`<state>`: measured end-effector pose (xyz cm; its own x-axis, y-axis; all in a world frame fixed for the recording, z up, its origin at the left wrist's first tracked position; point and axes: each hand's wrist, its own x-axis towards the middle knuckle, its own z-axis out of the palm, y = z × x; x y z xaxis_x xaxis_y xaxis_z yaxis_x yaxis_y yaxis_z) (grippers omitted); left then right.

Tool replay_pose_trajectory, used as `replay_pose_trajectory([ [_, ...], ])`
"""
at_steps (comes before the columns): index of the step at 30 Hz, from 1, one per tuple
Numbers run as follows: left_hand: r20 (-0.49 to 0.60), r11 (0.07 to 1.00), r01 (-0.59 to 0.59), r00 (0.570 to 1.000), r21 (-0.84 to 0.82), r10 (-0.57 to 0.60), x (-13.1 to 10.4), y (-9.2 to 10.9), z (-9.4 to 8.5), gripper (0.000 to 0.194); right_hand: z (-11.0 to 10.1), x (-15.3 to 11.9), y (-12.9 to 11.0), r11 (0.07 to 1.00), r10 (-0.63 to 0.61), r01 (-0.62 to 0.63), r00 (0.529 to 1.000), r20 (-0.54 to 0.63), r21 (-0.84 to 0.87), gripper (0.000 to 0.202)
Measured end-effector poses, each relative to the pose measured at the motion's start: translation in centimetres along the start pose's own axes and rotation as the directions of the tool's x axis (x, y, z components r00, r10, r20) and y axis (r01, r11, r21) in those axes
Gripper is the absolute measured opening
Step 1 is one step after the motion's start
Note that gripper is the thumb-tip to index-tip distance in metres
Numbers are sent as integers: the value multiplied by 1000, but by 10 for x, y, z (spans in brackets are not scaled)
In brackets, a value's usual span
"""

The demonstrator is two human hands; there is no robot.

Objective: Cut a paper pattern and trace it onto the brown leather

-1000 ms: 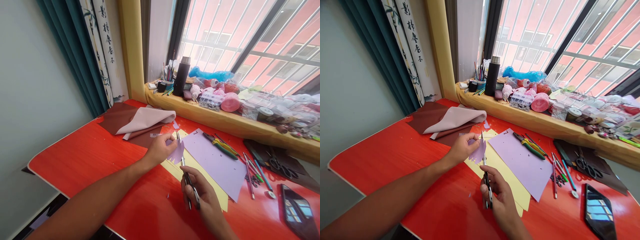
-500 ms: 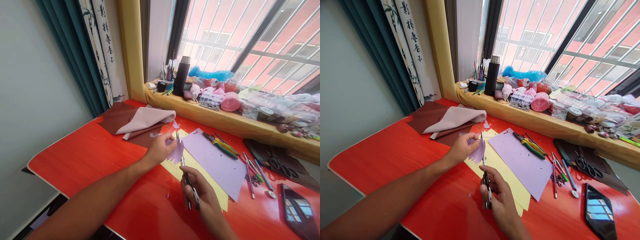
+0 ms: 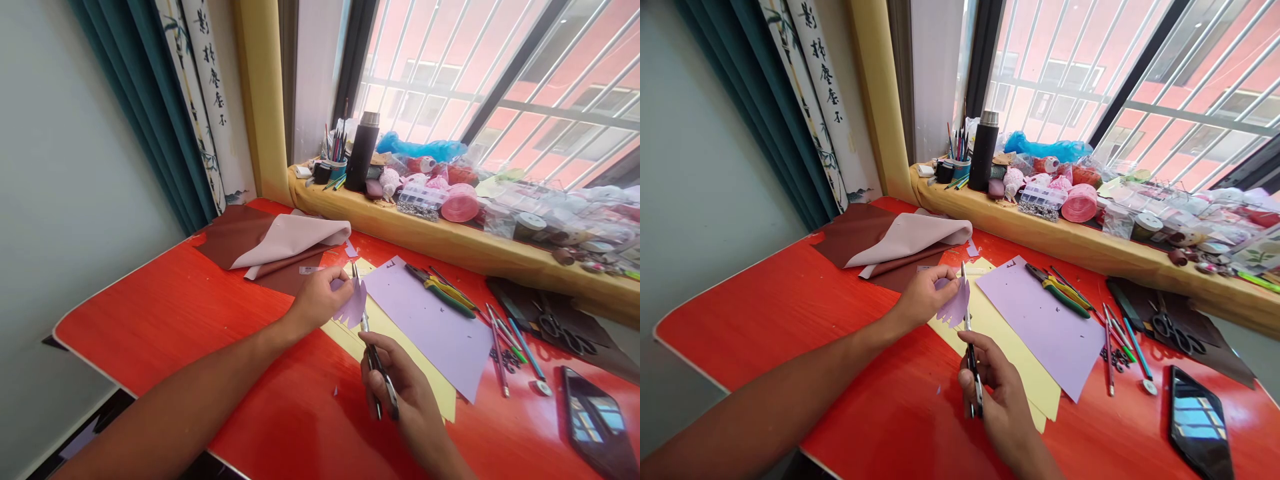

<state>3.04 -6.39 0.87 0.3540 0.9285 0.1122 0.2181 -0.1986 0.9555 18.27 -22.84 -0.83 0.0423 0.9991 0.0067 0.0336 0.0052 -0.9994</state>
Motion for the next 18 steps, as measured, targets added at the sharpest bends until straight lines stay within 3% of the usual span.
replay_pose_trajectory([
  [18, -1, 1000, -22, 1000, -6, 22, 1, -3, 1, 24, 2, 0, -2, 999, 40, -40, 999, -10, 25, 48],
])
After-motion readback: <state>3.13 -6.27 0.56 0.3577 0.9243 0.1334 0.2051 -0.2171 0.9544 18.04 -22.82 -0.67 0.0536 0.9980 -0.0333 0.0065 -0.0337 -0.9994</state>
